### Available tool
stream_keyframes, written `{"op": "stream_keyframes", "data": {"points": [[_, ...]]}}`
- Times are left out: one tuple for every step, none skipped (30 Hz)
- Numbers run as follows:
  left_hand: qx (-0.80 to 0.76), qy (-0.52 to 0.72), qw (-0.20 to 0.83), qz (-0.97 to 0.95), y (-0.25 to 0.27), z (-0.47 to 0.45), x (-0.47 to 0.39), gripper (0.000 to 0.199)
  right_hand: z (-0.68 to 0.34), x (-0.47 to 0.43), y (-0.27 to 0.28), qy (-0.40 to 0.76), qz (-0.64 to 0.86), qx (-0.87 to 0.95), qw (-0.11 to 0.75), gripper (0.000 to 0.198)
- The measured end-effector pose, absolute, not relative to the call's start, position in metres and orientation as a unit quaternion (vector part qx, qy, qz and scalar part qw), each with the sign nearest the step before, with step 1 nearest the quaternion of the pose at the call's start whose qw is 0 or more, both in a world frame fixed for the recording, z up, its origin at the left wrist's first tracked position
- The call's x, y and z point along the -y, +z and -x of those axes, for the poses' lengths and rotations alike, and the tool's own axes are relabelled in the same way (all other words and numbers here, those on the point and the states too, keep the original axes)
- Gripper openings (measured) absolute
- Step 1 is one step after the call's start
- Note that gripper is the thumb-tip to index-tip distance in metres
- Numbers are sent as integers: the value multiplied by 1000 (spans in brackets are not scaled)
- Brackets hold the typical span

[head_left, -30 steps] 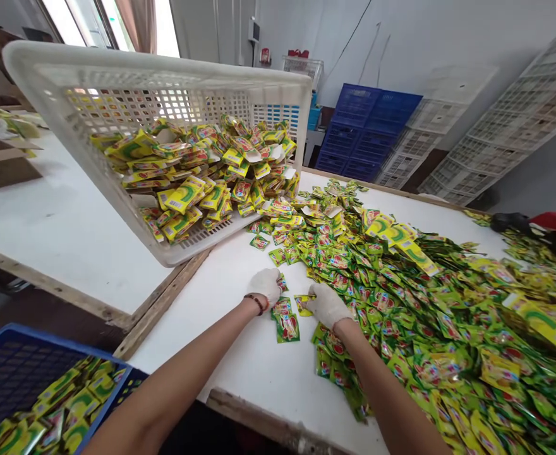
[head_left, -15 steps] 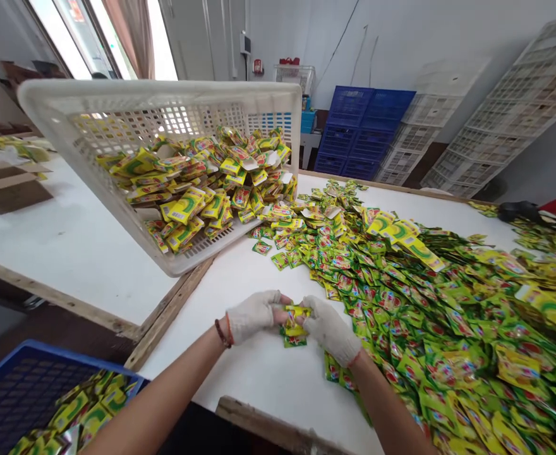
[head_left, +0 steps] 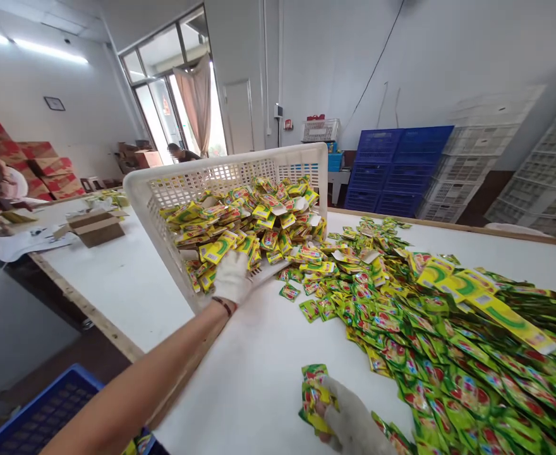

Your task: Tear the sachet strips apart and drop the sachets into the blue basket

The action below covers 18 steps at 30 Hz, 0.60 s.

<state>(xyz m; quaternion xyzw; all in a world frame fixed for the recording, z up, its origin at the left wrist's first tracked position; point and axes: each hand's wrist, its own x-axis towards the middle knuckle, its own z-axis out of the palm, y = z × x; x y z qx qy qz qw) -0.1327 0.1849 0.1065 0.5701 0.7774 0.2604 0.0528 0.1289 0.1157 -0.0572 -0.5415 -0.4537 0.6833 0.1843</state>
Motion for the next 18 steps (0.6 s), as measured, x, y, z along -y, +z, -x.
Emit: {"op": "stream_keyframes", "data": {"points": [[-802,255,5,-541,117,150,-195,43,-130,-118,-60,691,532,455,181,57],[-827,235,-34,-509,125,164,-204,50,-131,-120,-61,700,514,462,178,57],[-848,210,-60,-483,131,176,-211,57,-132,-121,-60,708,492,474,178,58],[-863,183,-73,-466,134,184,-216,62,-133,-123,-58,714,470,486,181,59],[-870,161,-76,-459,134,187,-219,62,-134,-124,-54,716,455,497,184,61],[-871,144,-71,-463,132,187,-219,59,-134,-125,-50,715,447,504,186,63],[-862,148,-58,-481,127,182,-216,53,-134,-125,-46,714,443,509,188,65],[-844,170,-35,-508,119,174,-209,47,-135,-124,-41,712,441,512,192,66],[-815,203,10,-542,108,163,-201,41,-136,-123,-36,708,438,515,203,65],[-776,238,87,-577,96,151,-189,38,-138,-122,-31,702,434,521,220,62],[-726,263,192,-605,82,138,-176,36,-140,-121,-26,692,429,528,241,57],[-666,271,314,-620,67,125,-162,37,-142,-119,-22,683,422,535,264,52],[-606,254,433,-618,53,112,-146,40,-144,-118,-18,676,413,540,284,48],[-553,223,526,-607,40,101,-131,43,-145,-117,-15,676,401,542,298,45],[-513,197,582,-599,28,91,-117,46,-146,-115,-12,681,389,541,304,43],[-496,185,600,-600,19,82,-104,48,-147,-113,-9,686,381,540,304,43],[-504,188,584,-608,12,75,-93,50,-146,-111,-7,687,380,541,301,42],[-538,197,536,-620,7,68,-83,52,-145,-109,-6,684,386,543,298,42]]}}
